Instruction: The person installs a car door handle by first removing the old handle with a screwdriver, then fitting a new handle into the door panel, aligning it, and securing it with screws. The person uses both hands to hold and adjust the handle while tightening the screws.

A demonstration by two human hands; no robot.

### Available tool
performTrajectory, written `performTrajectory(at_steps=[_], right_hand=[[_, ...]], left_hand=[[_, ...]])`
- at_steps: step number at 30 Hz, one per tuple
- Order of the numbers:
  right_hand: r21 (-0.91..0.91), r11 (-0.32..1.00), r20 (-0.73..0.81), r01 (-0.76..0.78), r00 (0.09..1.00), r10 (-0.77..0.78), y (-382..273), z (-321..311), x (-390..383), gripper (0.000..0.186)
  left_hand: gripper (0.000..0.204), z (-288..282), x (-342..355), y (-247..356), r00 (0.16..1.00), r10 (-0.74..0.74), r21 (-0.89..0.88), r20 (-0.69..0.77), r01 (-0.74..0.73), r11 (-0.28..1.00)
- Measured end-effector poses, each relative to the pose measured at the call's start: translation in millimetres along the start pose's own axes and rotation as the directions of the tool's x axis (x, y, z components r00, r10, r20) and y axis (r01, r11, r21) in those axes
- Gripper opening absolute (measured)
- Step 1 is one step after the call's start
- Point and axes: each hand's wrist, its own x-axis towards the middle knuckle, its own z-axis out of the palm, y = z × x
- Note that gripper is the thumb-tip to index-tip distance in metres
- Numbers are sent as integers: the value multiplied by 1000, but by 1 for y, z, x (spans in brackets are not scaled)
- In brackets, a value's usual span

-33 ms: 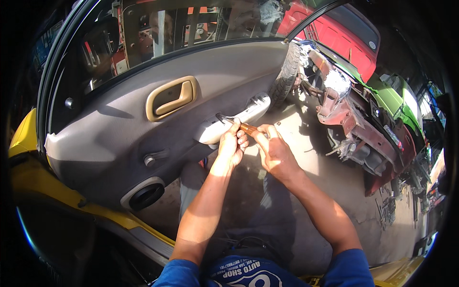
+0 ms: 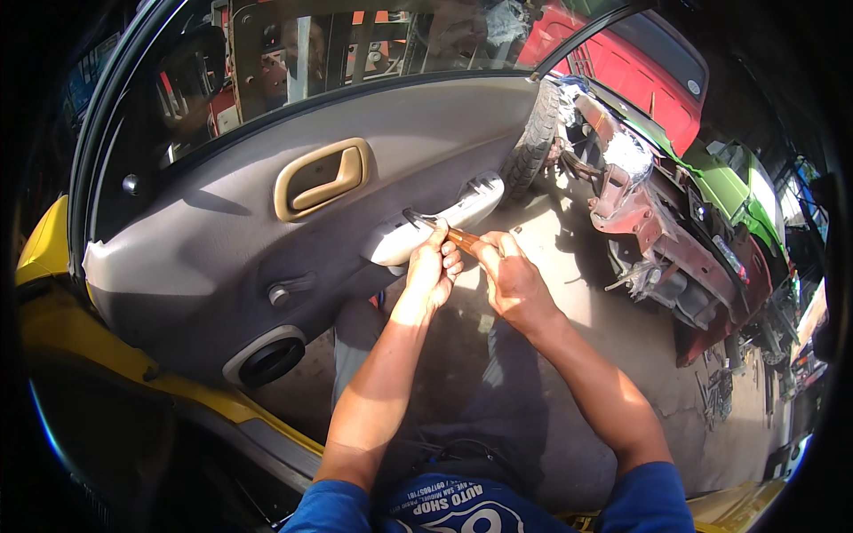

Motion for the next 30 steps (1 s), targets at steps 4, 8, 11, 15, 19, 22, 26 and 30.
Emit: performTrajectory(at_steps=[4,8,11,15,19,22,26,30], right_hand=[[-64,994,-83,-90,993,85,19,20,2,41],[-244,962,-36,-123,992,118,27,27,3,43],[-429,900,36,72,997,-62,26,23,7,39],[-377,920,96,106,993,-75,25,23,20,31],[359,551,408,-754,657,634,29,27,27,32],[-213,973,-7,-86,996,86,27,27,22,31],[-541,810,172,228,972,-159,26,26,32,26],[225,765,385,-603,777,498,26,26,45,33]], left_hand=[[26,2,-1,2,994,-37,-67,105,44,997],[22,6,-1,-1,995,-60,-80,81,67,995],[24,3,1,-3,996,-44,-104,74,51,993],[28,-6,1,-1,991,-41,-99,126,54,994],[36,-7,5,-3,988,-47,-110,145,63,992],[33,-4,8,-6,992,-9,-103,129,22,994],[28,-8,5,-3,994,-20,-51,111,25,998],[29,-14,3,3,995,-36,-76,90,43,996]])
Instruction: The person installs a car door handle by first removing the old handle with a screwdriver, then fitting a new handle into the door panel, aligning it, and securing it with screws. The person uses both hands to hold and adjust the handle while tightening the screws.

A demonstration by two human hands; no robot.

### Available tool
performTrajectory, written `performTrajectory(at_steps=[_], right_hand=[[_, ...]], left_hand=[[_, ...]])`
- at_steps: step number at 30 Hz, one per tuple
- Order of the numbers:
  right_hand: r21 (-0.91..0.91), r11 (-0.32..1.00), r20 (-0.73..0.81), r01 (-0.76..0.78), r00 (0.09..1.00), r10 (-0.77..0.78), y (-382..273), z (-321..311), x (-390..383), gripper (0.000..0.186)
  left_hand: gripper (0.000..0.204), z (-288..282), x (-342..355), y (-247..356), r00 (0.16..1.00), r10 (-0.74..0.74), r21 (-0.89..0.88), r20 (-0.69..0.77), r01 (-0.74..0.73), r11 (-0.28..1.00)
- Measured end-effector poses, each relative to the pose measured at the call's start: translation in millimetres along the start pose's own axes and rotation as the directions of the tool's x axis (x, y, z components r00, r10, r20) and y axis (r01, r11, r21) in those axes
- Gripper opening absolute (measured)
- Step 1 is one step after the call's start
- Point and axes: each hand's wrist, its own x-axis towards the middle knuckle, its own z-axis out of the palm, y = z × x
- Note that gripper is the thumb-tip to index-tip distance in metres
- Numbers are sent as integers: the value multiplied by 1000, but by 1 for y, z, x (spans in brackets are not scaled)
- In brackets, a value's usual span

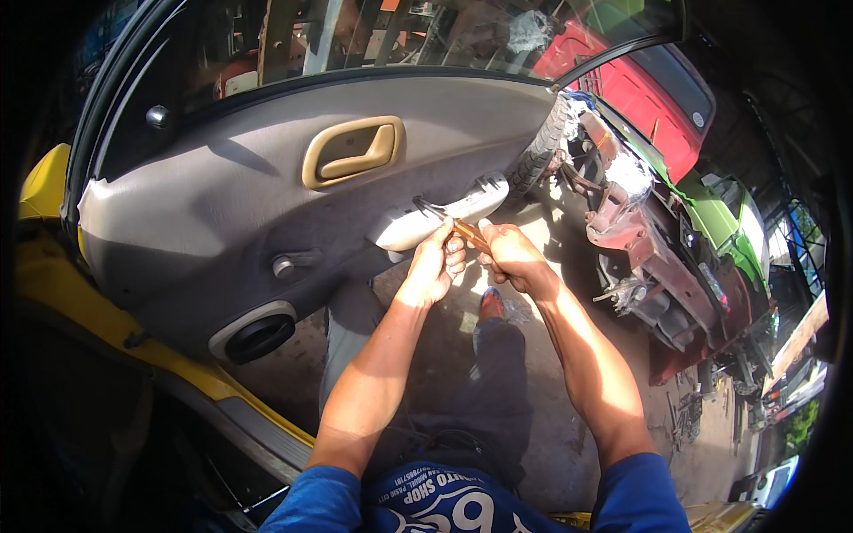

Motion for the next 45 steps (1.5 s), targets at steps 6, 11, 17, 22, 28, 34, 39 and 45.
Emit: performTrajectory(at_steps=[6,11,17,22,28,34,39,45], right_hand=[[-836,433,34,337,819,-573,6,9,-20,42],[-193,979,124,-66,988,91,-5,-1,-10,28],[-903,257,12,344,619,-785,3,10,-17,36],[-875,332,9,353,698,-716,21,15,-11,35],[-884,277,-12,376,574,-819,16,16,-17,30],[-814,434,17,385,764,-645,8,9,-10,42],[-840,311,9,444,585,-811,11,9,-14,45],[-128,986,48,109,993,-104,-7,-5,2,47]], left_hand=[[31,1,3,-3,999,39,43,-22,-38,998],[31,0,2,0,999,53,1,-8,-53,999],[27,6,7,3,996,81,20,-41,-80,997],[30,1,4,6,999,33,32,-7,-33,999],[36,-3,11,8,998,57,15,27,-58,998],[25,-2,13,10,996,41,51,-78,-37,998],[24,2,13,14,991,50,83,-126,-39,996],[23,-3,14,9,987,81,92,-138,-69,993]])
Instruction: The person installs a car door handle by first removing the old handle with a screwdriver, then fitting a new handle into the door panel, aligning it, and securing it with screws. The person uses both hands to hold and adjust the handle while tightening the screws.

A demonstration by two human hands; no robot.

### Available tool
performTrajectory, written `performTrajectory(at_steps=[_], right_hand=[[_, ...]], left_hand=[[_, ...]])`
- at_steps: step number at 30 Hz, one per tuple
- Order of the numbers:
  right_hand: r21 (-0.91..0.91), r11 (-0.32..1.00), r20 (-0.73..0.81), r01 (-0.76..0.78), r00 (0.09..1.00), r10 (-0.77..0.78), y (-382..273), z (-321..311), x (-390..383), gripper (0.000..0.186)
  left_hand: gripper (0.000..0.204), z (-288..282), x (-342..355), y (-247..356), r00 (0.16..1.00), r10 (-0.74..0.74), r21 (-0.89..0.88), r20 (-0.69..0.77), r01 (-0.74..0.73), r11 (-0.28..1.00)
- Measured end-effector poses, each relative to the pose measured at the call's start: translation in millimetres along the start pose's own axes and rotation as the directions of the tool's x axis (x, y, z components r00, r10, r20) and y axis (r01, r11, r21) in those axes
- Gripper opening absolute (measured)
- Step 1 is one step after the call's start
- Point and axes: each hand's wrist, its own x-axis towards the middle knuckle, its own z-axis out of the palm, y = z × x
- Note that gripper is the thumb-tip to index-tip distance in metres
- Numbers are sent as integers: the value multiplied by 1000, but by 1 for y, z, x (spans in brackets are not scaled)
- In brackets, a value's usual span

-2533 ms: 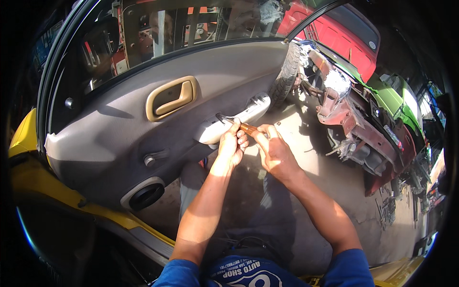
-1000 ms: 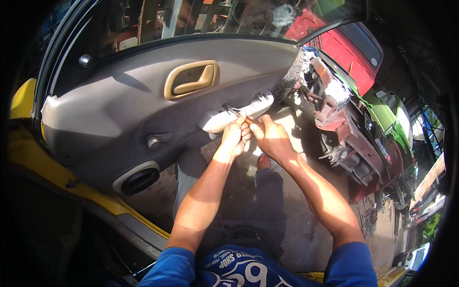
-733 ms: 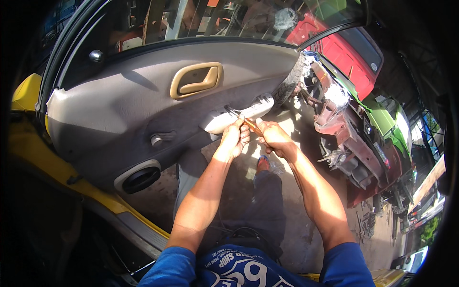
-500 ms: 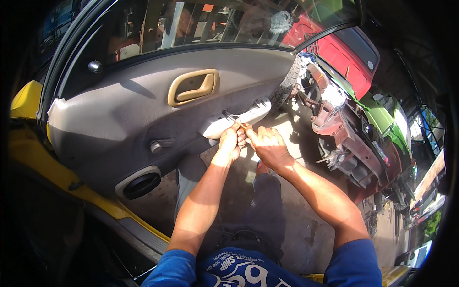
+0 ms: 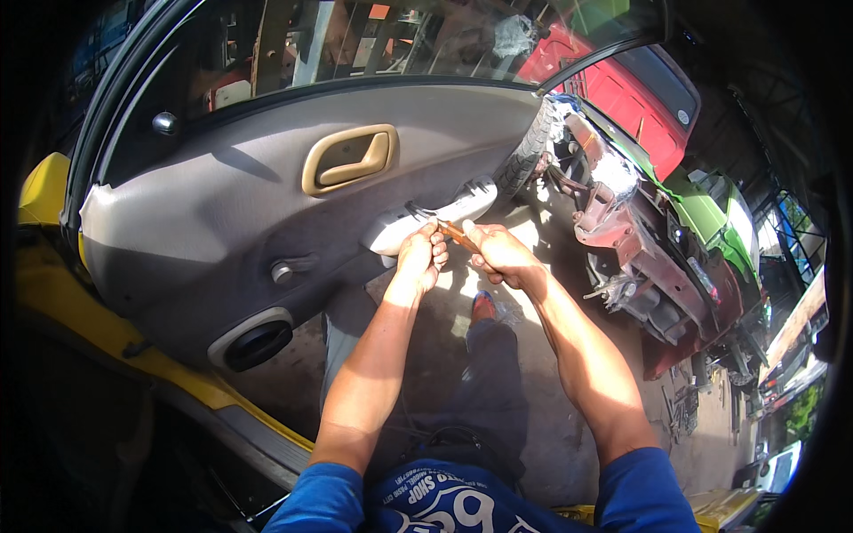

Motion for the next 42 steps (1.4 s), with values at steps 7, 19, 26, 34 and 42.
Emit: performTrajectory(at_steps=[7,19,26,34,42], right_hand=[[-732,603,-17,316,877,-480,-1,14,-21,40],[-745,585,68,322,908,-414,15,18,-17,49],[-118,992,-157,36,986,-55,18,14,-11,44],[325,925,101,-196,980,172,7,12,-12,33],[-826,485,-6,287,856,-517,10,18,-23,47]], left_hand=[[26,-3,1,1,1000,19,31,-22,-18,999],[24,6,-3,5,991,65,58,-118,-59,997],[25,13,-12,-11,999,46,107,17,-47,993],[28,2,-13,2,992,-17,133,127,-1,991],[30,9,-7,-1,997,16,168,81,-29,985]])
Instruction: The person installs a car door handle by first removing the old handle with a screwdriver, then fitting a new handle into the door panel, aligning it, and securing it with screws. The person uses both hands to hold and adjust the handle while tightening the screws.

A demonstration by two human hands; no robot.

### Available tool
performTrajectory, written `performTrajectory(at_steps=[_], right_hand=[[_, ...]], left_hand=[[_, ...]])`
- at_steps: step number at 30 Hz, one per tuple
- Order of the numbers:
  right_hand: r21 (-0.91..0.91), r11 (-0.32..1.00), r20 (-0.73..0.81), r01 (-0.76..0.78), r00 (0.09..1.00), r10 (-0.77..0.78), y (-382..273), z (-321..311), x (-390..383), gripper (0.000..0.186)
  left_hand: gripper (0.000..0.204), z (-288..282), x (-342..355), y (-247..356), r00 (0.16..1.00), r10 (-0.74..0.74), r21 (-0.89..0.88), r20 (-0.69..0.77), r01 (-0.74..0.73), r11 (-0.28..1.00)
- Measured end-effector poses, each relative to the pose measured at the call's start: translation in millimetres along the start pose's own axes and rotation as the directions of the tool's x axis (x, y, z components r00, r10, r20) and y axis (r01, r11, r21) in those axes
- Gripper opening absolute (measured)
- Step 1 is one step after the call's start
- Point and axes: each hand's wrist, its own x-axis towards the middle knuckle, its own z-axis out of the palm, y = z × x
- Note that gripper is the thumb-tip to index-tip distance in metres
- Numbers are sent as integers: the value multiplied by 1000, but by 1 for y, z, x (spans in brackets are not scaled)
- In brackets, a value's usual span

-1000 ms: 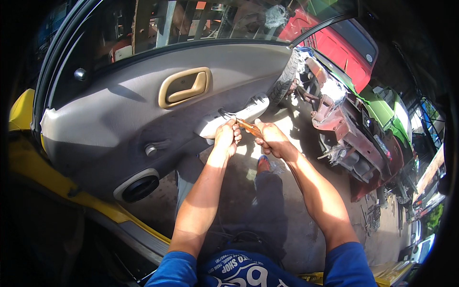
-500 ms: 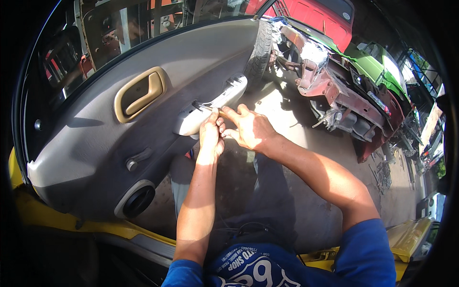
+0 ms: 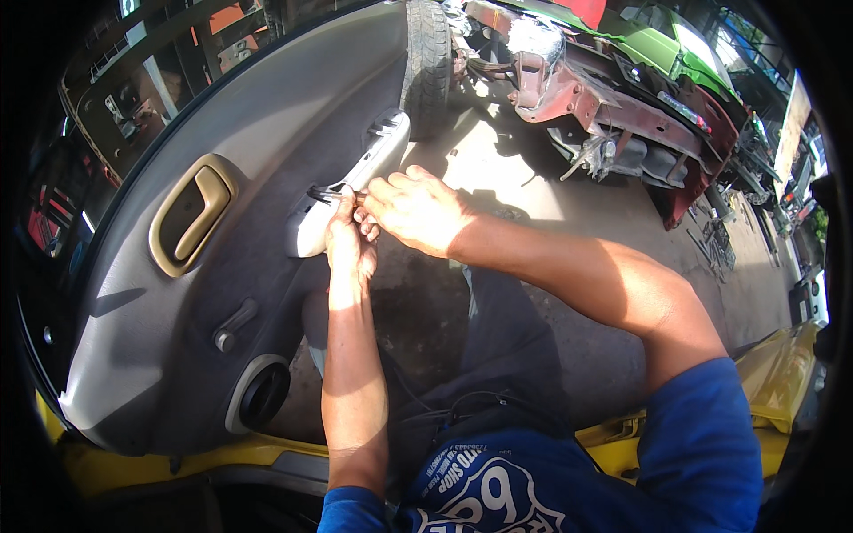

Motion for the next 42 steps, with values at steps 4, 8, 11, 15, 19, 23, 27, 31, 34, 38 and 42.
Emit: performTrajectory(at_steps=[4,8,11,15,19,23,27,31,34,38,42], right_hand=[[36,994,-83,105,991,-102,-4,2,-2,40],[-131,990,-94,-60,994,48,-1,4,4,41],[162,976,75,-146,988,136,3,4,14,29],[748,-5,642,-664,720,263,10,-1,28,30],[549,722,190,-420,904,382,5,-7,12,39],[28,996,-158,84,984,-79,10,-2,4,44],[637,570,400,-518,855,330,13,5,18,45],[681,148,644,-717,682,347,11,-1,13,45],[146,987,-96,71,994,-58,12,-7,2,47],[188,982,162,-30,987,-1,19,-5,17,48],[558,218,769,-801,598,226,24,5,34,63]], left_hand=[[31,1,0,3,995,41,-10,88,-41,999],[32,3,3,4,995,43,-57,90,-38,998],[30,-1,0,0,998,54,-30,31,-53,998],[29,-10,-2,-5,998,53,-38,40,-52,998],[29,-12,3,-1,996,73,41,-51,-71,997],[32,-11,3,1,997,72,11,-5,-72,997],[37,-11,1,0,996,15,-59,86,-10,998],[36,-12,6,-1,999,-12,-117,52,18,993],[34,-11,9,-3,1000,-15,-151,17,17,988],[34,-10,8,-4,1000,-8,-133,-26,5,991],[39,-8,7,-2,1000,29,-118,-11,-30,993]])
